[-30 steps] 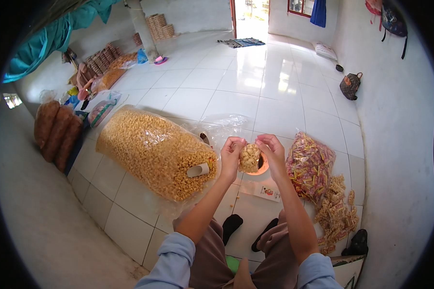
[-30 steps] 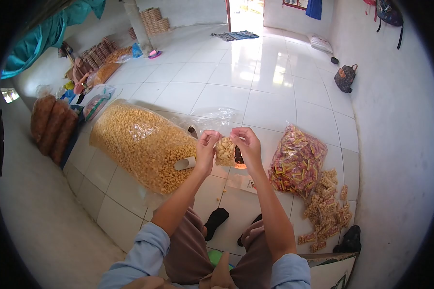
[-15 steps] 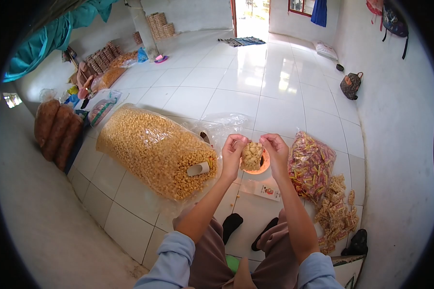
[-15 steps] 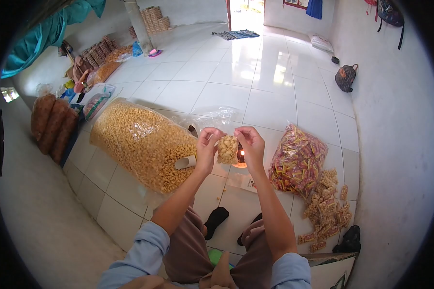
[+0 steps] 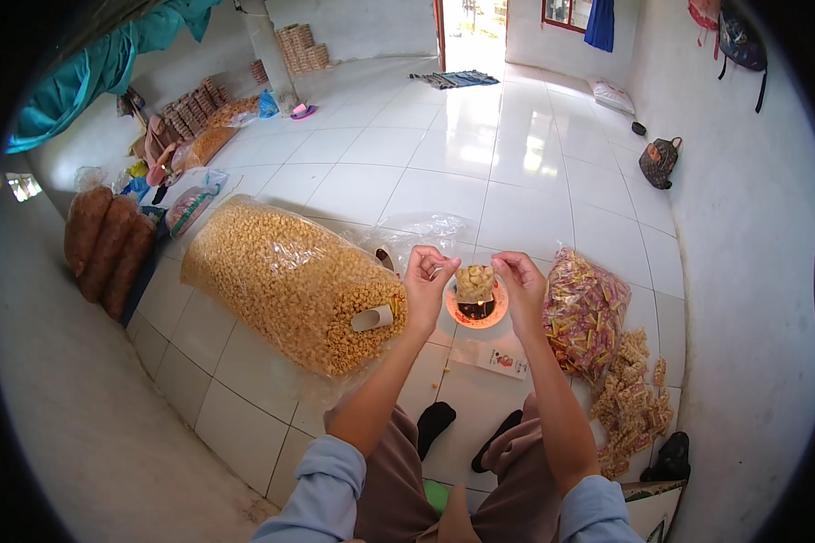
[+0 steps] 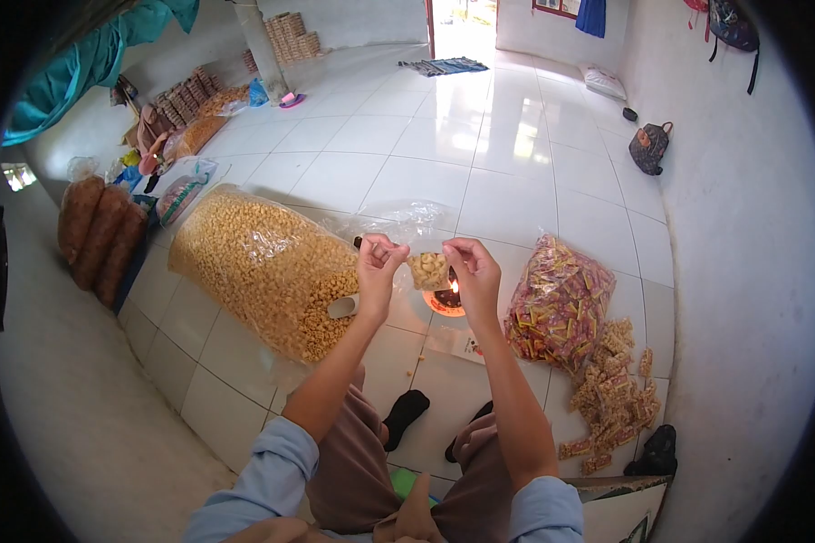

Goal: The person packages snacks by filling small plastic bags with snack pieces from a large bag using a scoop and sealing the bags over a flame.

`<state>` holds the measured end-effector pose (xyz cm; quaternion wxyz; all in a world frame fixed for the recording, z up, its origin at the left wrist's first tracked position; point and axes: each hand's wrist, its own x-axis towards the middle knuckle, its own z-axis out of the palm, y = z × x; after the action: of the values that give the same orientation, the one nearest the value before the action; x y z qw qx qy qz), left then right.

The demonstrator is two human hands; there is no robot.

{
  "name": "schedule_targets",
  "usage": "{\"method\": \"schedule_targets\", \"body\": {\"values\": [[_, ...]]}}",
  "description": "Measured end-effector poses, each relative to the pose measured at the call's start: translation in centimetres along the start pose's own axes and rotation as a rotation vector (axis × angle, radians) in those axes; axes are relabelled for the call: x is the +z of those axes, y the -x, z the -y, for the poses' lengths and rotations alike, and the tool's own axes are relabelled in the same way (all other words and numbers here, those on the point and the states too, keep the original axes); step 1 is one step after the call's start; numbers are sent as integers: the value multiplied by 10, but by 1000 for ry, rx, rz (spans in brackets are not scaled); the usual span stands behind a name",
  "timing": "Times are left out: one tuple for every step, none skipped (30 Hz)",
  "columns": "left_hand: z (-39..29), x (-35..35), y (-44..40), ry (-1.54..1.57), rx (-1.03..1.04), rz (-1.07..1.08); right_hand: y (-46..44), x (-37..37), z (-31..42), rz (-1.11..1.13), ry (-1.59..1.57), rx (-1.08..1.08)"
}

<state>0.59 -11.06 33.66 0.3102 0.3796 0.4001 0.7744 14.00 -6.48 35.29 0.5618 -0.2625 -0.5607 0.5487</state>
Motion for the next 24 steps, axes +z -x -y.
{"method": "schedule_targets", "body": {"values": [[-1, 0, 0, 18, 21, 35, 0, 0, 0, -4, -4, -39], [-3, 0, -1, 36, 43, 71, 0, 0, 1, -3, -4, -40], [-7, 2, 0, 35, 44, 71, 0, 1, 2, -9, -3, -42], [-11, 4, 2, 70, 25, 120, 0, 1, 2, -16, -1, -43], [-14, 6, 2, 104, 5, 170, -1, 1, 2, -16, -1, -43], [-12, 4, 2, 104, 5, 169, -2, 0, 1, -24, 8, -76], [-9, 2, 0, 79, 15, 191, -2, -1, 0, -32, 17, -108], [-6, 0, 0, 55, 24, 212, -2, -2, 0, -32, 17, -107], [-7, 0, 0, 55, 23, 212, -2, -3, 2, -32, -5, -106], [-9, 0, 0, 4, 8, 217, -2, -4, 3, -32, -28, -106], [-10, 0, 0, -47, -7, 222, -1, -4, 5, -32, -28, -106], [-8, 0, 0, -47, -6, 221, 0, -3, 6, -40, -35, -95], [-6, 1, 0, -42, -9, 229, 0, -3, 6, -49, -41, -86], [-4, 1, 0, -36, -13, 238, -1, -4, 4, -49, -41, -86], [-1, 0, -1, -35, -14, 239, -2, -4, 0, -52, -35, -112], [2, -1, -2, -109, 43, 212, -3, -6, -2, -56, -29, -138], [5, -2, -3, -183, 101, 185, -3, -8, -4, -57, -28, -137], [4, -1, -4, -183, 100, 186, -4, -8, -4, -48, -14, -144], [2, -1, -5, -198, 116, 160, -4, -9, -4, -38, 0, -150], [1, -1, -5, -213, 132, 135, -4, -10, -4, -39, 1, -151], [-1, 0, -5, -212, 132, 136, -4, -11, -4, -41, 73, -145], [-4, 1, -4, -280, 133, 137, -4, -12, -3, -41, 144, -140], [-6, 2, -4, -348, 134, 139, -4, -12, -2, -41, 144, -139], [-7, 3, -3, -348, 134, 139, -3, -12, 0, -49, 201, -160]]}}
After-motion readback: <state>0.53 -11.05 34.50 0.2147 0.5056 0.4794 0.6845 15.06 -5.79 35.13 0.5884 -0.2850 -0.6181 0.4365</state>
